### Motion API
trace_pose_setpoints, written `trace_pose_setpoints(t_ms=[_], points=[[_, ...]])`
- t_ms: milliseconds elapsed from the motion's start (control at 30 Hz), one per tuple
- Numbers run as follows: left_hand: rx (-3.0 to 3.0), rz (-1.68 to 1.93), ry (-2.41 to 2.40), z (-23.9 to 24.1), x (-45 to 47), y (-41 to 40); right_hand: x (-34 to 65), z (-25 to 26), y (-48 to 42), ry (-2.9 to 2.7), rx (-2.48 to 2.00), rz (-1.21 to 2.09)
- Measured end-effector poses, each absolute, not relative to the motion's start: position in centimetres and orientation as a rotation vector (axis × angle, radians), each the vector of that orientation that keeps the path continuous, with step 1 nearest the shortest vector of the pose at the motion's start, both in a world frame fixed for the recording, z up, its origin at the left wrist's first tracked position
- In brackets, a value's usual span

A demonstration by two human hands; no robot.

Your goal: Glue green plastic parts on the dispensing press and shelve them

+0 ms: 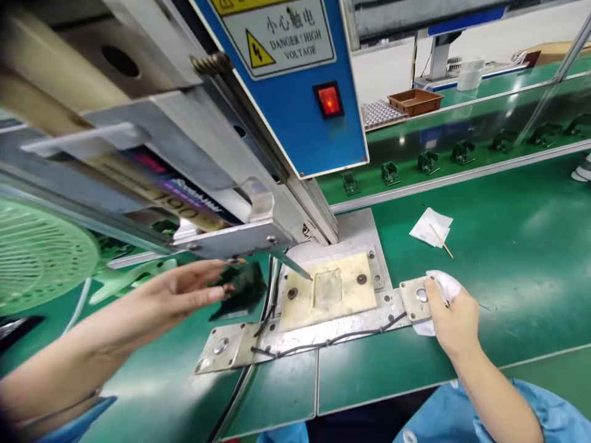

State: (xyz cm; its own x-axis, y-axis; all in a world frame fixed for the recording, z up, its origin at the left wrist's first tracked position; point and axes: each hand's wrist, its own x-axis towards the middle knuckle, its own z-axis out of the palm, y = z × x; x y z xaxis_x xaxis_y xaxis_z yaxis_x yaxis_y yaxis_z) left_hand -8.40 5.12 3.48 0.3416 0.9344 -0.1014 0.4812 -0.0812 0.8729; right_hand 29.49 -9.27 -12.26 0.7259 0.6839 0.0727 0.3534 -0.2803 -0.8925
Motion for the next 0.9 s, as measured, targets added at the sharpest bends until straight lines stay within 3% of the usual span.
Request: trace_pose_setpoints(t_ms=[100, 233, 600, 900], points=[[1.294, 0.353, 1.212, 1.8, -6.3, 1.1, 29.4, -12.2, -9.3, -0.756, -1.899, 0.441], [1.137, 0.354, 1.058, -0.3, -2.0, -0.2, 29.6, -12.5, -9.2, -0.753, -1.849, 0.485], [1.632, 0.596, 0.986, -4.5, 0.8, 3.3, 29.6, -12.7, -8.8, -0.802, -1.797, 0.469], [2.087, 0.612, 1.434, -3.2, -3.9, 1.0, 29.6, -12.3, -8.9, -0.816, -1.780, 0.488]])
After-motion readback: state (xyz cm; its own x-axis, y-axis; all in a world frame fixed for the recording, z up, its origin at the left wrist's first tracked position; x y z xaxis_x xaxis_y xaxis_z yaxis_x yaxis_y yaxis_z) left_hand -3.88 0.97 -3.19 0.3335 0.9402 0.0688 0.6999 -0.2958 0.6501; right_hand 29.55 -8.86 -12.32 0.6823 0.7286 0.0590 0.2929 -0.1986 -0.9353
